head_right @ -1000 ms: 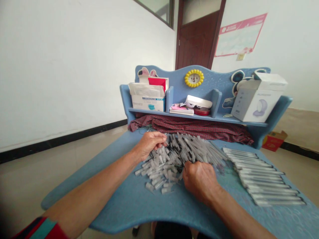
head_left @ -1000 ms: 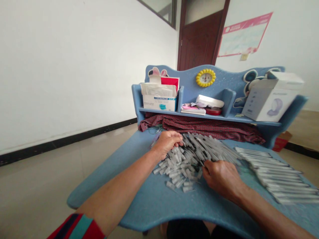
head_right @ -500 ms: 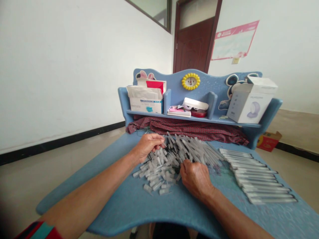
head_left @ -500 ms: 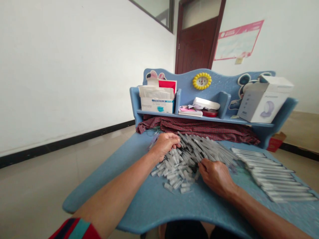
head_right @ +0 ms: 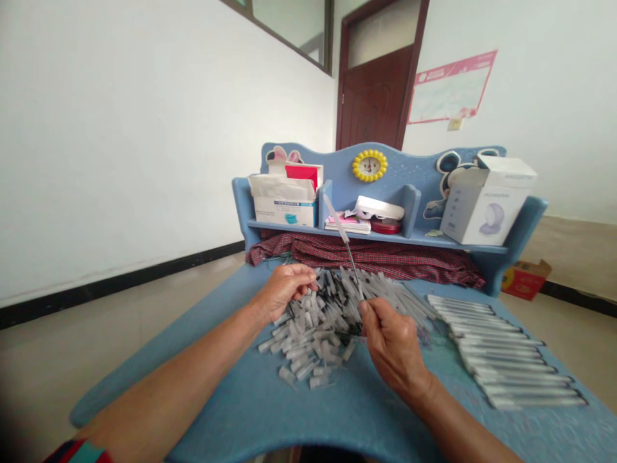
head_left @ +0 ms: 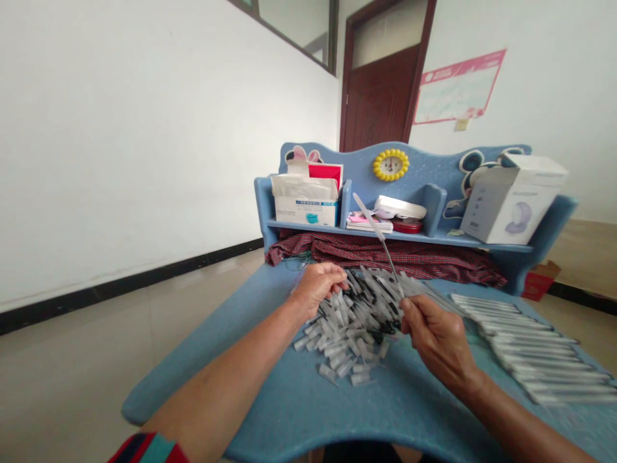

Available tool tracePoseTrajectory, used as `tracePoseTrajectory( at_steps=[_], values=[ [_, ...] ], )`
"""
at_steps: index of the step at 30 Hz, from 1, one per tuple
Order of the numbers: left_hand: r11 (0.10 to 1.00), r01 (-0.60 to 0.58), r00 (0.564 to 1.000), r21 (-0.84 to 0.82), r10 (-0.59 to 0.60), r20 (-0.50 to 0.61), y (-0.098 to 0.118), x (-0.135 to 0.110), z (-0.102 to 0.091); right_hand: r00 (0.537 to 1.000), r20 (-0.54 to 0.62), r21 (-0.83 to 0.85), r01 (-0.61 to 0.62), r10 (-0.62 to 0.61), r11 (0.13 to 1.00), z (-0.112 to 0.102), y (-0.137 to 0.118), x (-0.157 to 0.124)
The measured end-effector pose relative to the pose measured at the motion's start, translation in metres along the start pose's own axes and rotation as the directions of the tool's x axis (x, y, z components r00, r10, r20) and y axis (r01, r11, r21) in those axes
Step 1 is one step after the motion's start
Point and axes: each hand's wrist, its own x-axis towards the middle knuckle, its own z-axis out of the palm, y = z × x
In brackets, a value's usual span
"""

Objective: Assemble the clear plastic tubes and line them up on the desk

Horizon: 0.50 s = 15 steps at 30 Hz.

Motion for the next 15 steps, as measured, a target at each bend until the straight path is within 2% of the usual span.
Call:
tracePoseTrajectory(
  at_steps=[4,6,9,12,15],
  values=[
    [1.000,-0.010,1.000,0.005,0.010,0.018,0.0004,-0.0012,0.0006,0.992,0.059,0.267,-0.122,0.110,0.956,-0.0019,-0.0071,0.0026],
    [1.000,-0.015,1.000,0.007,0.015,0.027,0.0009,-0.0019,0.0011,0.983,0.094,0.423,-0.184,0.159,0.887,-0.0007,-0.0089,0.0040],
    [1.000,-0.016,0.999,0.017,0.015,0.037,0.0013,-0.0024,0.0016,0.969,0.155,0.625,-0.249,0.194,0.740,0.0013,-0.0099,0.0061],
    [0.999,-0.020,0.999,0.031,0.018,0.041,0.0008,-0.0023,0.0019,0.963,0.192,0.722,-0.268,0.188,0.637,0.0019,-0.0091,0.0080],
    [0.999,-0.021,0.999,0.038,0.019,0.042,0.0004,-0.0022,0.0019,0.962,0.198,0.748,-0.271,0.186,0.606,0.0012,-0.0073,0.0096]
  ],
)
